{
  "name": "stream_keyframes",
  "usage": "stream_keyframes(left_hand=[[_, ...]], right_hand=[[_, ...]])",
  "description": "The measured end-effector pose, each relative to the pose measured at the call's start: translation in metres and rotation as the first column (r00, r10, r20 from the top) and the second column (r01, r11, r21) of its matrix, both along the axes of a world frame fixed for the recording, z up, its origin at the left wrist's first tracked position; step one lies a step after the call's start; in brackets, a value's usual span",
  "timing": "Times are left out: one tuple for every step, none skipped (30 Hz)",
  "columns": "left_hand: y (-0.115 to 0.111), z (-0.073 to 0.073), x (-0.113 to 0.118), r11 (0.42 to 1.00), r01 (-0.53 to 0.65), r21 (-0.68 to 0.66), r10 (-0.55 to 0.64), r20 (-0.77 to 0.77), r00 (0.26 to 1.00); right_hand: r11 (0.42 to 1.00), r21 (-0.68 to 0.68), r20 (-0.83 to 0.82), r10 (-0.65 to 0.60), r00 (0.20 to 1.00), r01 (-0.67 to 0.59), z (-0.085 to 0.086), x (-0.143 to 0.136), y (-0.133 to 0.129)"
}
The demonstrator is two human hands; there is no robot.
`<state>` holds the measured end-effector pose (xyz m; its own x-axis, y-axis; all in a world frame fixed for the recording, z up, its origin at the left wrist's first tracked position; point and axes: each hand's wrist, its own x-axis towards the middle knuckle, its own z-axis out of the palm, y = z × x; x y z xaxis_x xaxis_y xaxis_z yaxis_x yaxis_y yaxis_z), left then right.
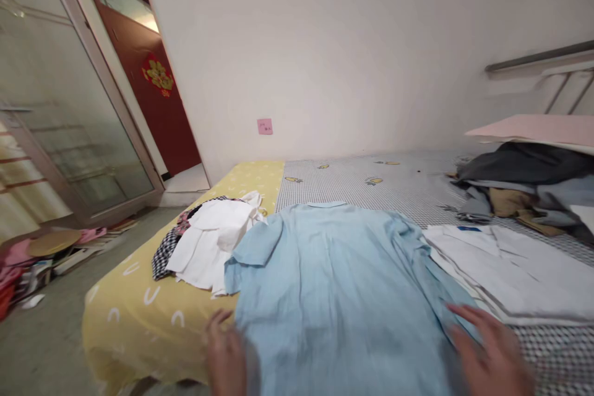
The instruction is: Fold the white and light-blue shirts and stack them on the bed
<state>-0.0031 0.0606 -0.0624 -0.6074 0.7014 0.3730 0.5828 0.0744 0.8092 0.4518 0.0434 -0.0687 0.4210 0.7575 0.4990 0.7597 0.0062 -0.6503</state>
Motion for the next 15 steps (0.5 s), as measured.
stream_keyframes(left_hand=[[0.013,0.012,0.028,0.987,0.158,0.011,-0.158,-0.057,0.986],[0.026,0.023,0.057,0.961,0.276,-0.003,-0.275,-0.094,0.957],[0.039,0.031,0.083,0.916,0.4,-0.024,-0.4,-0.127,0.908],[0.051,0.036,0.106,0.818,0.569,-0.082,-0.574,-0.167,0.802],[0.062,0.037,0.122,0.716,0.679,-0.162,-0.698,-0.185,0.692],[0.071,0.035,0.131,0.642,0.726,-0.247,-0.767,-0.182,0.616],[0.08,0.031,0.133,0.612,0.722,-0.324,-0.788,-0.17,0.591],[0.087,0.024,0.128,0.631,0.676,-0.381,-0.765,-0.163,0.623],[0.092,0.016,0.119,0.679,0.607,-0.414,-0.711,-0.167,0.683],[0.097,0.008,0.107,0.729,0.537,-0.424,-0.648,-0.178,0.74],[0.101,0.0,0.095,0.768,0.483,-0.42,-0.595,-0.19,0.781],[0.105,-0.005,0.083,0.793,0.452,-0.409,-0.56,-0.196,0.805],[0.107,-0.009,0.074,0.802,0.44,-0.404,-0.544,-0.188,0.818],[0.11,-0.01,0.068,0.802,0.441,-0.403,-0.538,-0.168,0.826],[0.112,-0.01,0.065,0.8,0.444,-0.404,-0.534,-0.143,0.833]], right_hand=[[0.998,0.049,0.095,0.034,0.995,-0.039,0.02,-0.03,0.019],[0.995,0.055,0.184,0.071,0.98,-0.083,0.036,-0.059,0.039],[0.989,0.012,0.266,0.139,0.954,-0.147,0.047,-0.087,0.058],[0.979,-0.052,0.33,0.203,0.922,-0.196,0.053,-0.11,0.075],[0.967,-0.124,0.367,0.254,0.895,-0.223,0.054,-0.127,0.089],[0.942,-0.219,0.39,0.322,0.862,-0.253,0.05,-0.136,0.101],[0.91,-0.323,0.392,0.38,0.838,-0.262,0.044,-0.138,0.11],[0.872,-0.42,0.378,0.42,0.825,-0.251,0.035,-0.132,0.117],[0.837,-0.499,0.36,0.437,0.824,-0.226,0.024,-0.12,0.122],[0.809,-0.557,0.339,0.43,0.837,-0.19,0.014,-0.104,0.126],[0.806,-0.574,0.33,0.392,0.859,-0.147,0.003,-0.085,0.129],[0.813,-0.569,0.321,0.357,0.877,-0.122,-0.006,-0.066,0.132],[0.824,-0.555,0.308,0.334,0.891,-0.117,-0.014,-0.048,0.135],[0.837,-0.533,0.296,0.322,0.899,-0.125,-0.02,-0.034,0.139],[0.849,-0.509,0.285,0.32,0.904,-0.139,-0.024,-0.024,0.142]])
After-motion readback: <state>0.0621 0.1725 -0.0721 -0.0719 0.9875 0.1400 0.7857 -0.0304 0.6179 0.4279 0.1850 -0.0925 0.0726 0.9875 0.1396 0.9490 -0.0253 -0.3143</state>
